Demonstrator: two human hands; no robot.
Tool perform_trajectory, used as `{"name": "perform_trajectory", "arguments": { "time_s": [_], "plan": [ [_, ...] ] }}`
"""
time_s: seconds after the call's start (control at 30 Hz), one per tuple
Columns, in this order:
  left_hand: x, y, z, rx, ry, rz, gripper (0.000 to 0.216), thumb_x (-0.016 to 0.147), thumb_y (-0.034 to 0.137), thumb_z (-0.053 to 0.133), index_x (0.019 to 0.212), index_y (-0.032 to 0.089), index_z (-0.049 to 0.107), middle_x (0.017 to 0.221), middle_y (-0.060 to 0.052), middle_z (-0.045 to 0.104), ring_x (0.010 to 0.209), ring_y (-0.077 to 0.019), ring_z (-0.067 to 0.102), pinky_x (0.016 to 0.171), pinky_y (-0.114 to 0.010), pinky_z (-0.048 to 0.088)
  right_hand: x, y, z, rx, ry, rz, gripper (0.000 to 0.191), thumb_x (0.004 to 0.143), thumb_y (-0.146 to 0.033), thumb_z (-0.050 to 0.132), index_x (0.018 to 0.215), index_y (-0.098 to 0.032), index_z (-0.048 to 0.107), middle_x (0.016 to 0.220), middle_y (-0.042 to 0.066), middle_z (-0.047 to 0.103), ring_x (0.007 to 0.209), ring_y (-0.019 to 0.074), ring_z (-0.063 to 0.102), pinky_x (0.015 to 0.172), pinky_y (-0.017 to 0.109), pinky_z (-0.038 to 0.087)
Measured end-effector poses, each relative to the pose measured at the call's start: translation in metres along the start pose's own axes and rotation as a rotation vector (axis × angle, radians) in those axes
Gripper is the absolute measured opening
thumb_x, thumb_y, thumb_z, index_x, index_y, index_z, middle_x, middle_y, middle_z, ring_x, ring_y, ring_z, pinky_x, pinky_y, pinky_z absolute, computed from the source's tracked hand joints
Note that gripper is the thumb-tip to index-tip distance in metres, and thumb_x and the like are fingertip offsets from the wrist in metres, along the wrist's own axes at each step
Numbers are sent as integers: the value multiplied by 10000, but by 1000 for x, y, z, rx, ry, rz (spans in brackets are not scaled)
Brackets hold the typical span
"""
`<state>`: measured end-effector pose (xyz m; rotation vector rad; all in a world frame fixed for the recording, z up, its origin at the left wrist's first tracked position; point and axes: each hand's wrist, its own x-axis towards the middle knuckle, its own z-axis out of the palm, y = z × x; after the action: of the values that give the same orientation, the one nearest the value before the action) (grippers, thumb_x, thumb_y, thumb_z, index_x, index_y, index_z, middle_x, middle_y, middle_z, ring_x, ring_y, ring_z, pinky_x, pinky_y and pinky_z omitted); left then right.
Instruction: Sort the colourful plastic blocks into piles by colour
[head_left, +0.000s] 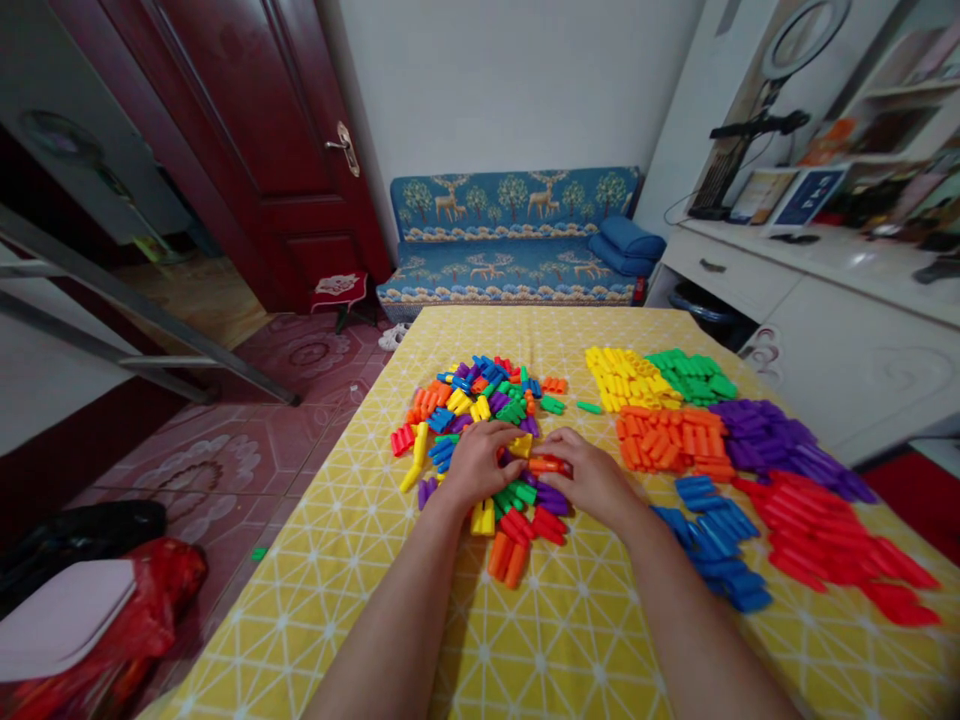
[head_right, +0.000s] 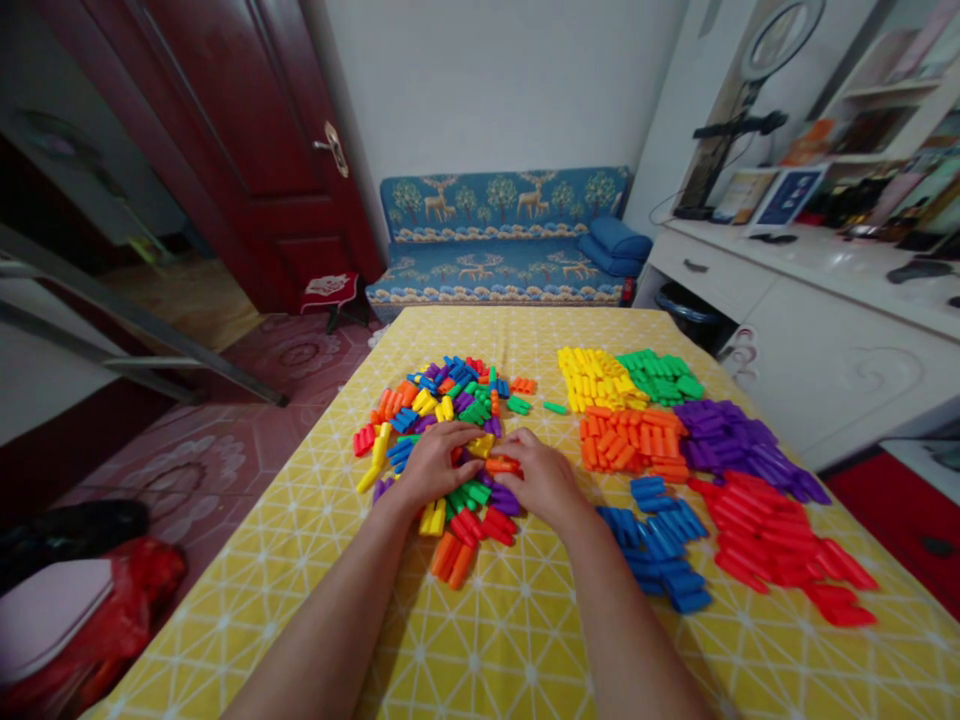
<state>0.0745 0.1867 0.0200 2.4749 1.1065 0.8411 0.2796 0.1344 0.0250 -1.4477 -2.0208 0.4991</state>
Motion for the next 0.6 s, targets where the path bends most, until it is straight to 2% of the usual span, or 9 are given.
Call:
{"name": "perform_trajectory", "arguments": {
  "time_s": [0.1, 0.2, 0.27, 0.37, 0.47, 0.53, 0.6],
  "plan": [
    [0, 0, 0, -5, 1, 0, 411, 757, 319, 721, 1160, 246, 684, 1175, -51, 682, 1062, -247, 622, 967, -389, 461, 4, 4, 14, 54, 127, 24, 217, 828, -187, 546, 976, -236, 698, 1036, 47, 645, 913, 178, 626, 796, 298, 496],
    [0, -1, 0, -4, 0, -4, 408, 752, 303, 723, 1154, 247, 685, 1183, -49, 680, 1065, -247, 623, 967, -389, 460, 8, 5, 22, 241, 290, 91, 188, 819, -250, 576, 979, -207, 665, 980, 62, 673, 884, 196, 635, 770, 320, 516],
    [0, -1, 1, -3, -3, -3, 406, 754, 303, 721, 1155, 248, 683, 1193, -50, 676, 1073, -249, 620, 970, -393, 459, 9, 5, 17, 422, 421, 171, 250, 812, -324, 605, 1023, -193, 639, 959, 72, 683, 824, 193, 645, 700, 309, 528],
    [0, -2, 1, 0, -9, -5, 407, 759, 314, 716, 1158, 245, 681, 1203, -51, 670, 1085, -254, 612, 972, -398, 458, 7, 9, -3, 572, 707, 291, 347, 782, -395, 637, 1046, -171, 609, 936, 82, 677, 773, 186, 646, 631, 291, 526],
    [0, -2, 1, 1, -9, -9, 402, 762, 319, 713, 1155, 239, 683, 1199, -49, 671, 1087, -255, 608, 971, -396, 460, 1, 27, -30, 428, 951, 338, 348, 744, -383, 656, 1006, -157, 618, 933, 87, 673, 777, 184, 642, 657, 301, 525],
    [0, -2, 1, 0, -10, -13, 400, 763, 319, 712, 1155, 241, 684, 1194, -48, 673, 1085, -255, 609, 969, -396, 460, -4, 44, -44, 236, 1034, 368, 330, 738, -353, 644, 1003, -156, 639, 927, 88, 676, 753, 177, 633, 685, 313, 523],
    [0, -2, 0, -4, -11, -13, 402, 762, 314, 713, 1158, 245, 683, 1196, -49, 673, 1081, -253, 612, 971, -397, 460, -10, 61, -53, 69, 1060, 423, 325, 740, -332, 626, 1010, -155, 658, 902, 87, 681, 700, 171, 617, 680, 320, 520]
  ]
}}
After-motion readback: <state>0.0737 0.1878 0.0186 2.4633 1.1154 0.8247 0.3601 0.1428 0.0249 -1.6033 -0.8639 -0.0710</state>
